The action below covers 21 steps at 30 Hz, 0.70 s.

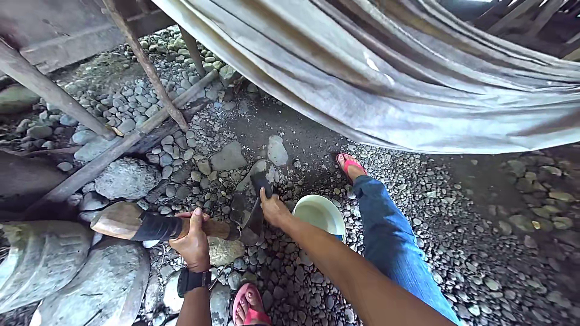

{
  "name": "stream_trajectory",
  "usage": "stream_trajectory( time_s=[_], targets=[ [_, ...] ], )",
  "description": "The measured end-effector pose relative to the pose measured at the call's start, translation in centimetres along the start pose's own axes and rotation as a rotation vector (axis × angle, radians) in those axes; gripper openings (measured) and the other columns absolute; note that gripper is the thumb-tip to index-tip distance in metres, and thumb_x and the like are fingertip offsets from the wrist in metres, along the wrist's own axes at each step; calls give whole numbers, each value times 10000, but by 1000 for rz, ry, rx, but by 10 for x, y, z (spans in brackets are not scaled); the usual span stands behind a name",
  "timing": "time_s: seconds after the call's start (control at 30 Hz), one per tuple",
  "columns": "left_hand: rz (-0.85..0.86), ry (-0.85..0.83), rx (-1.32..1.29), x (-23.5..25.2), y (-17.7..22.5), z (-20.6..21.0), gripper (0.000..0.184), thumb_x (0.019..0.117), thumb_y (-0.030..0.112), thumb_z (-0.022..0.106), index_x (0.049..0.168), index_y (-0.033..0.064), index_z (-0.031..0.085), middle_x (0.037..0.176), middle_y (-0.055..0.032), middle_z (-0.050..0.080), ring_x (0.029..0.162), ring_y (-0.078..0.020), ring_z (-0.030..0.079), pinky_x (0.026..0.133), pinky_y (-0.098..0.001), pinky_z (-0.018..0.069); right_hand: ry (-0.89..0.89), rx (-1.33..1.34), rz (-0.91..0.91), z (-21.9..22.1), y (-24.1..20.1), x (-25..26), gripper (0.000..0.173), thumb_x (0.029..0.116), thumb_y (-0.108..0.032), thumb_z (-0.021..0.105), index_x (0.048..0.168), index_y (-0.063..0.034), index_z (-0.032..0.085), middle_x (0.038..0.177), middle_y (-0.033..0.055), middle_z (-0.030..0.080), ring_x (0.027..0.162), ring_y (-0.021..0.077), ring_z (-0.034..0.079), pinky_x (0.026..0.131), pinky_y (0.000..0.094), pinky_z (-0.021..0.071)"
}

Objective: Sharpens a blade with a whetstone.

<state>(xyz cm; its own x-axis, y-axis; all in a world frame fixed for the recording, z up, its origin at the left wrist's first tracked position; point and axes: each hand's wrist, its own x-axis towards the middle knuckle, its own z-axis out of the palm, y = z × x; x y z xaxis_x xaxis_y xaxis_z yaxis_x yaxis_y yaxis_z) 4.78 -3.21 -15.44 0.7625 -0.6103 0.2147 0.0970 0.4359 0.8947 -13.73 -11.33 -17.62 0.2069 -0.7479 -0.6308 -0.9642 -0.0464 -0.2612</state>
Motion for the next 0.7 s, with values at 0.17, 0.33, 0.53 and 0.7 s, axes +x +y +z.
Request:
stream_trajectory(
  time_s=[0.17, 0.33, 0.53, 0.7],
  targets=[
    [-14, 16, -24, 3, -8, -8, 168, 888, -75, 579, 944, 82, 558, 647, 59, 692, 568, -80, 688, 603, -257, 622, -86, -139, -178, 42, 21, -35, 703, 1100, -169, 428, 1671, -155, 18, 1521, 438, 294, 1297, 604, 476, 1025, 636, 472],
    [-18, 9, -22, 3, -5, -8, 169, 885, -73, 580, 945, 83, 557, 656, 54, 692, 577, -85, 690, 610, -263, 624, 8, -26, 18, -16, -7, 13, 649, 1128, -235, 338, 1663, -117, -11, 1514, 377, 376, 1314, 497, 531, 1071, 542, 472],
    [-36, 25, -26, 6, -9, -8, 164, 889, -73, 576, 940, 82, 559, 646, 60, 688, 569, -80, 688, 604, -259, 623, -112, -186, -280, 50, 29, -48, 701, 1089, -139, 446, 1671, -139, 55, 1483, 459, 328, 1266, 617, 496, 1004, 653, 480],
    [-49, 12, -15, 3, -2, -2, 166, 880, -72, 587, 939, 80, 557, 649, 57, 689, 572, -81, 688, 604, -258, 622, -24, -101, -71, -8, 1, 8, 670, 1117, -206, 383, 1673, -198, 8, 1547, 395, 304, 1319, 541, 498, 1056, 592, 469]
  ],
)
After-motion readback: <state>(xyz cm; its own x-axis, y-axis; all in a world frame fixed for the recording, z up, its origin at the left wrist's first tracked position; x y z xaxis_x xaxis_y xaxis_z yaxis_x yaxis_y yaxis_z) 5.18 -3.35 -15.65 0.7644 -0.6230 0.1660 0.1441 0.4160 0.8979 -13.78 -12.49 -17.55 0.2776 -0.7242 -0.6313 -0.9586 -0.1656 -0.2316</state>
